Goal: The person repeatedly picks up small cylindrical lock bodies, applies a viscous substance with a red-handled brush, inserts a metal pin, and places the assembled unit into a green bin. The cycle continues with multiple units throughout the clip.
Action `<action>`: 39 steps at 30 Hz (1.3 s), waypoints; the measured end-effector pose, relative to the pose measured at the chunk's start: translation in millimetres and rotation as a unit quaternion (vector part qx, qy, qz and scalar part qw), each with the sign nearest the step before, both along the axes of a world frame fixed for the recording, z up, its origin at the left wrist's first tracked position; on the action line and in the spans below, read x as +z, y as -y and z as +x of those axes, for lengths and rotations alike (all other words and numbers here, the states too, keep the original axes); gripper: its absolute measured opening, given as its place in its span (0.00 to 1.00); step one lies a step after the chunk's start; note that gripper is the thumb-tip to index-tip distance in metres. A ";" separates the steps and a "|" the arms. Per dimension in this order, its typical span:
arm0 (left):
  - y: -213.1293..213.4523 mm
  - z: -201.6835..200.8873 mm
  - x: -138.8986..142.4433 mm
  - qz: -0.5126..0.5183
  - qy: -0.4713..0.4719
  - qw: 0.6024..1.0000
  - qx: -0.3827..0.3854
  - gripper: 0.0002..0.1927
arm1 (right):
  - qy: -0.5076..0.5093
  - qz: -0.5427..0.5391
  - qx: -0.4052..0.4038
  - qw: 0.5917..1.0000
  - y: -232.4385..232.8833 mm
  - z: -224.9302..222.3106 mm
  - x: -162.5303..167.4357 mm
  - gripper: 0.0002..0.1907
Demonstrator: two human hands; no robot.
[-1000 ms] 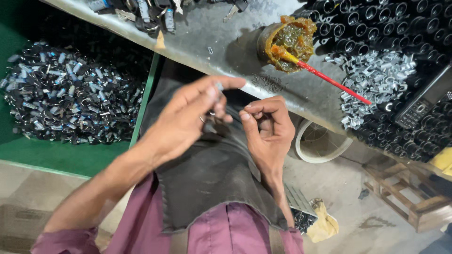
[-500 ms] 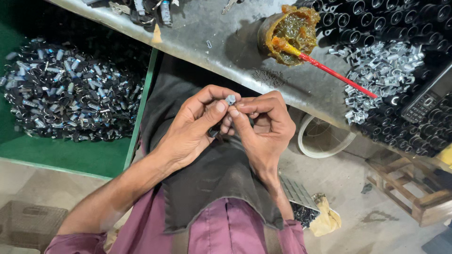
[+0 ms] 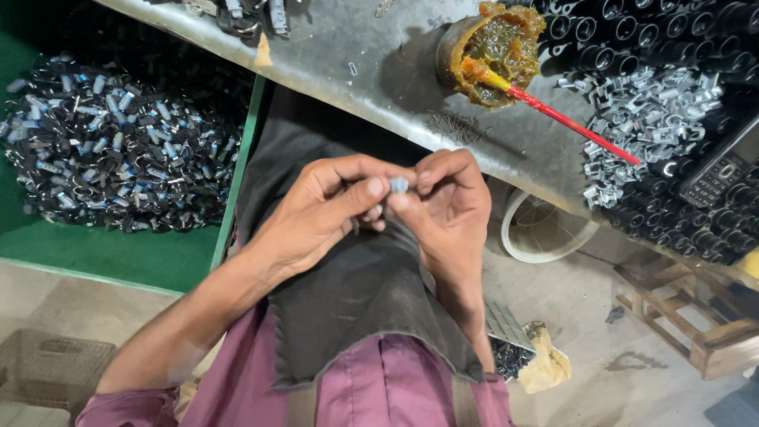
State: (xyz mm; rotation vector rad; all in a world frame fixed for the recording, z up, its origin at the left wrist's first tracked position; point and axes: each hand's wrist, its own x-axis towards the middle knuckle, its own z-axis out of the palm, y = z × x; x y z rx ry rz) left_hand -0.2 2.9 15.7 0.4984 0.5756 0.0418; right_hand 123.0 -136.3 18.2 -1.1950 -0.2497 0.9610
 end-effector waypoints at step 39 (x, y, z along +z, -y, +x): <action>-116.9 -57.9 20.6 0.812 -0.004 0.494 -0.310 0.10 | 0.369 -0.310 0.085 0.872 -6.6 58.3 28.8 0.10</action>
